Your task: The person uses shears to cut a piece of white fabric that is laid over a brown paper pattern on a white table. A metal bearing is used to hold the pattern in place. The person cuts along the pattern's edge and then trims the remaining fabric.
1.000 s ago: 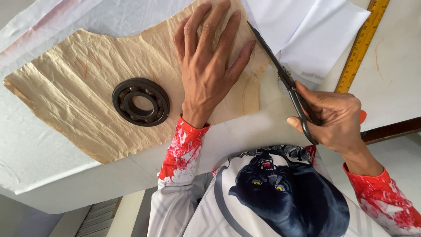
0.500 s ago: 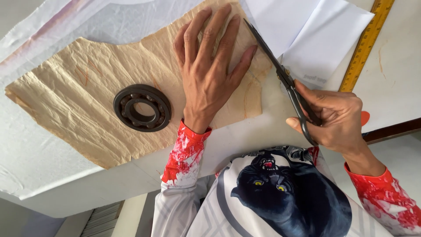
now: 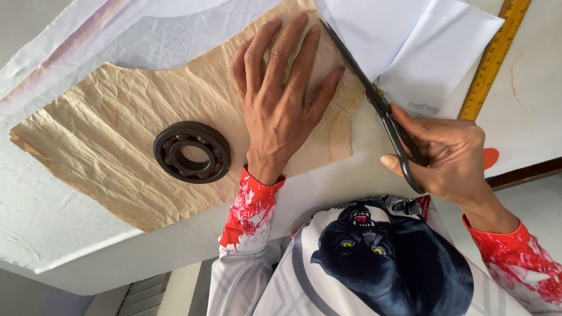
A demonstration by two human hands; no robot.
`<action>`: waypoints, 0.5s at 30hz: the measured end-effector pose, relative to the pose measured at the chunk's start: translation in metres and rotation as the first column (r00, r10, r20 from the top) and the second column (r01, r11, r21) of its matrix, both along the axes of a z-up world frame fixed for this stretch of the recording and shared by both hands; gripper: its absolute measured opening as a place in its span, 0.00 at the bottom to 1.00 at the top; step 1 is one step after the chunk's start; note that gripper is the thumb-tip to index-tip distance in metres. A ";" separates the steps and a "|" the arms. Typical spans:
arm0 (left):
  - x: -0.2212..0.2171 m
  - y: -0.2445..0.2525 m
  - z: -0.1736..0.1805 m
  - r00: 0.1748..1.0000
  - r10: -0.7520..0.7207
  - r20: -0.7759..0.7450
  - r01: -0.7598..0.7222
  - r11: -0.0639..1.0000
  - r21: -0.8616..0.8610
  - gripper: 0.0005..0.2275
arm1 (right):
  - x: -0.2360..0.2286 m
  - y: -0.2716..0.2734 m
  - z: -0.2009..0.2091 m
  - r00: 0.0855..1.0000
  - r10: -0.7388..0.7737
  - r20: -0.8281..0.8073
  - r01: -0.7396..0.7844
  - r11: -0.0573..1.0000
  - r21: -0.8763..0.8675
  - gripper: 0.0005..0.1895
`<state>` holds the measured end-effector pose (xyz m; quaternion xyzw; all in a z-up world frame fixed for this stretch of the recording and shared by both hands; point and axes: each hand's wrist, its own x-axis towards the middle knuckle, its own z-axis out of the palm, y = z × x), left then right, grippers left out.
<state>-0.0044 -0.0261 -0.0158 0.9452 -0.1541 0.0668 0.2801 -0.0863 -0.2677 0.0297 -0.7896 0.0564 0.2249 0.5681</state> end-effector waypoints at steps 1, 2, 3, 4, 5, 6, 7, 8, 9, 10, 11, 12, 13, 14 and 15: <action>0.000 0.000 0.001 1.000 0.000 0.000 0.000 1.000 -0.006 0.18 | 0.001 0.001 0.001 0.999 -0.036 -0.018 0.036 0.999 0.036 0.36; 0.000 0.001 0.000 1.000 -0.002 0.001 0.002 1.000 -0.004 0.18 | 0.006 0.004 0.002 0.999 -0.037 -0.018 0.038 0.999 0.037 0.36; -0.001 0.001 -0.001 1.000 -0.002 -0.004 0.002 1.000 0.001 0.18 | 0.010 0.007 0.002 1.000 -0.016 0.014 0.015 0.999 0.042 0.36; -0.001 0.001 -0.002 1.000 -0.004 -0.008 0.004 1.000 0.004 0.19 | 0.014 0.009 0.003 0.999 0.004 0.048 -0.006 0.999 0.043 0.36; 0.000 0.000 -0.001 1.000 -0.007 -0.004 0.007 1.000 0.002 0.19 | 0.015 0.008 0.002 0.999 0.002 0.051 -0.004 0.999 0.041 0.36; 0.000 0.000 0.000 1.000 -0.003 -0.013 0.003 1.000 0.004 0.19 | 0.016 0.008 0.002 0.998 0.020 0.053 -0.021 0.999 0.031 0.36; -0.001 0.000 0.001 1.000 0.000 -0.021 0.000 1.000 0.007 0.18 | 0.017 0.008 0.001 0.998 0.038 0.055 -0.039 0.999 0.021 0.36; 0.000 0.000 0.001 1.000 0.000 -0.021 0.000 1.000 0.006 0.18 | 0.018 0.008 0.002 0.998 0.037 0.055 -0.039 0.999 0.021 0.36; 0.000 0.000 0.001 1.000 -0.002 -0.020 0.002 1.000 0.006 0.18 | 0.018 0.008 0.002 0.997 0.060 0.048 -0.061 0.998 0.004 0.37; -0.001 0.000 0.001 1.000 -0.003 -0.021 0.003 1.000 0.007 0.18 | 0.019 0.007 0.002 0.996 0.084 0.038 -0.083 0.996 -0.012 0.37; 0.000 0.000 0.001 1.000 -0.002 -0.023 0.002 1.000 0.006 0.18 | 0.020 0.007 0.003 0.996 0.084 0.036 -0.084 0.996 -0.012 0.37; 0.000 0.000 0.001 1.000 -0.002 -0.021 0.002 1.000 0.007 0.18 | 0.020 0.007 0.003 0.996 0.083 0.029 -0.082 0.996 -0.040 0.36; 0.000 0.000 0.001 1.000 -0.001 -0.019 0.001 1.000 0.008 0.18 | 0.020 0.007 0.004 0.996 0.082 0.022 -0.080 0.995 -0.067 0.35; 0.000 0.001 0.000 1.000 -0.003 -0.019 0.003 1.000 0.008 0.18 | 0.020 0.008 0.005 0.997 0.080 0.022 -0.079 0.995 -0.067 0.35; -0.001 0.001 0.000 1.000 -0.003 -0.027 0.003 1.000 0.011 0.18 | 0.021 0.009 0.006 0.998 0.059 0.001 -0.059 0.998 -0.033 0.35</action>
